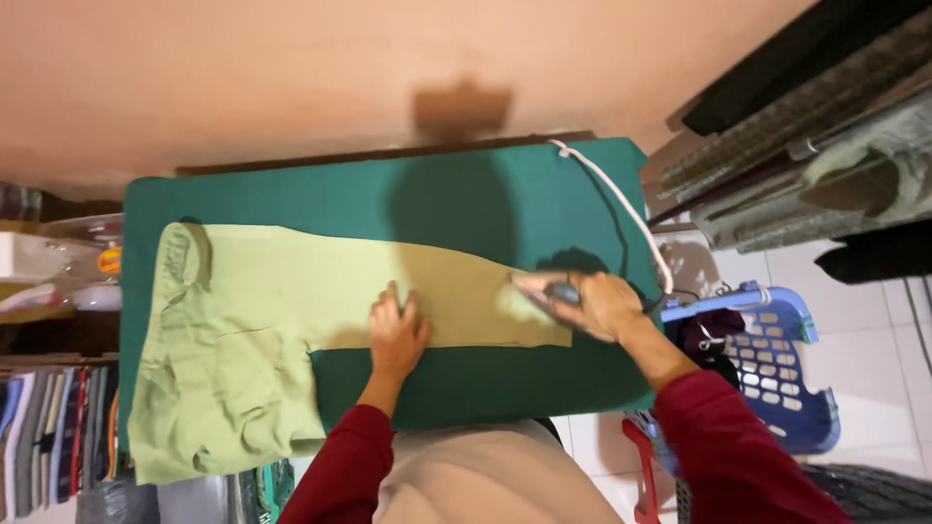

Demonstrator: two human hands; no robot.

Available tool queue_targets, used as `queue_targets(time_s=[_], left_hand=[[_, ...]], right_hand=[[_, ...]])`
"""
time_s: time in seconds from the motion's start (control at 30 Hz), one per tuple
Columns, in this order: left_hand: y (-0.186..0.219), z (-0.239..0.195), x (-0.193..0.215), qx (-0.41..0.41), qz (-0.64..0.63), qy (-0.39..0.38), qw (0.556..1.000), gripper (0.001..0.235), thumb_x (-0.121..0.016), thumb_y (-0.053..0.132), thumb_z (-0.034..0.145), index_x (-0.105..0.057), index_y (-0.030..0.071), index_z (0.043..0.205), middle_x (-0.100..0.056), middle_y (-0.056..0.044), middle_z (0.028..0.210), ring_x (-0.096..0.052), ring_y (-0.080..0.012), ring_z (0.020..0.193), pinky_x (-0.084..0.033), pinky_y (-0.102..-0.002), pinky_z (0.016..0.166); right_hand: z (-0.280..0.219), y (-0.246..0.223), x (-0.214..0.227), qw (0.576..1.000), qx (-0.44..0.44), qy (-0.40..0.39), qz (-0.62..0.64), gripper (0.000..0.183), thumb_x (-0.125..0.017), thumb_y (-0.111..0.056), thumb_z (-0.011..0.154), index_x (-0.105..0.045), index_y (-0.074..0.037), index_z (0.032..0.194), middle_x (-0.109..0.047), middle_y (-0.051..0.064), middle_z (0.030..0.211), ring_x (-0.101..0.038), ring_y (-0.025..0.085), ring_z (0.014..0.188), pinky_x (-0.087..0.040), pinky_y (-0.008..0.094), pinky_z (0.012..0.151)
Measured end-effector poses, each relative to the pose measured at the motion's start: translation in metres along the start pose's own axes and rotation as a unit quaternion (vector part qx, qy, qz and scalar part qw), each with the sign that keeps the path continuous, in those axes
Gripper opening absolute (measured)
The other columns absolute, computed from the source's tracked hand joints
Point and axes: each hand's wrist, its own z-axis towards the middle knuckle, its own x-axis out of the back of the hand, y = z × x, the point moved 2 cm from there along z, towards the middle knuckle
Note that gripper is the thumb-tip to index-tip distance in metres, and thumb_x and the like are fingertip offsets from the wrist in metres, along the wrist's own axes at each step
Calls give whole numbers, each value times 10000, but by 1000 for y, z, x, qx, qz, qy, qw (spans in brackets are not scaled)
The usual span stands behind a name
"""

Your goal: The person is ironing a green shirt on an ironing board.

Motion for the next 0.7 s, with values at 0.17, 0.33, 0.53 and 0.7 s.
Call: queue_targets(time_s=[0.17,0.33,0.53,0.7], left_hand=[[-58,-37,15,119,37,84,989,555,-663,363,900,-600,96,1382,-481,-253,1484,-513,-420,1258,-430,-536,1018],[-97,-68,32,219,94,122,964,489,-667,310,911,-604,119,1356,-550,-157,1447,-554,-381,1221,-459,-519,991],[-125,-73,30,286,62,100,951,441,-678,271,893,-601,134,1305,-552,-80,1440,-555,-345,1218,-496,-482,987],[-118,-60,47,286,50,81,954,526,-662,246,860,-597,192,1380,-524,-95,1486,-544,-359,1216,-505,-494,952]], right_hand=[[-1,-15,-14,988,143,-39,-30,454,-715,-508,756,-739,-155,1039,-765,173,904,-729,400,797,-580,513,693],[25,-46,2,999,0,-6,-43,506,-669,-588,853,-728,-110,1007,-742,214,853,-734,401,812,-597,497,742],[29,-58,10,991,79,-88,-54,530,-624,-631,824,-732,-177,1076,-747,200,858,-737,395,814,-597,497,743],[26,-96,-49,973,140,-148,-105,513,-595,-633,860,-699,-176,1068,-756,139,934,-747,343,852,-586,492,753]])
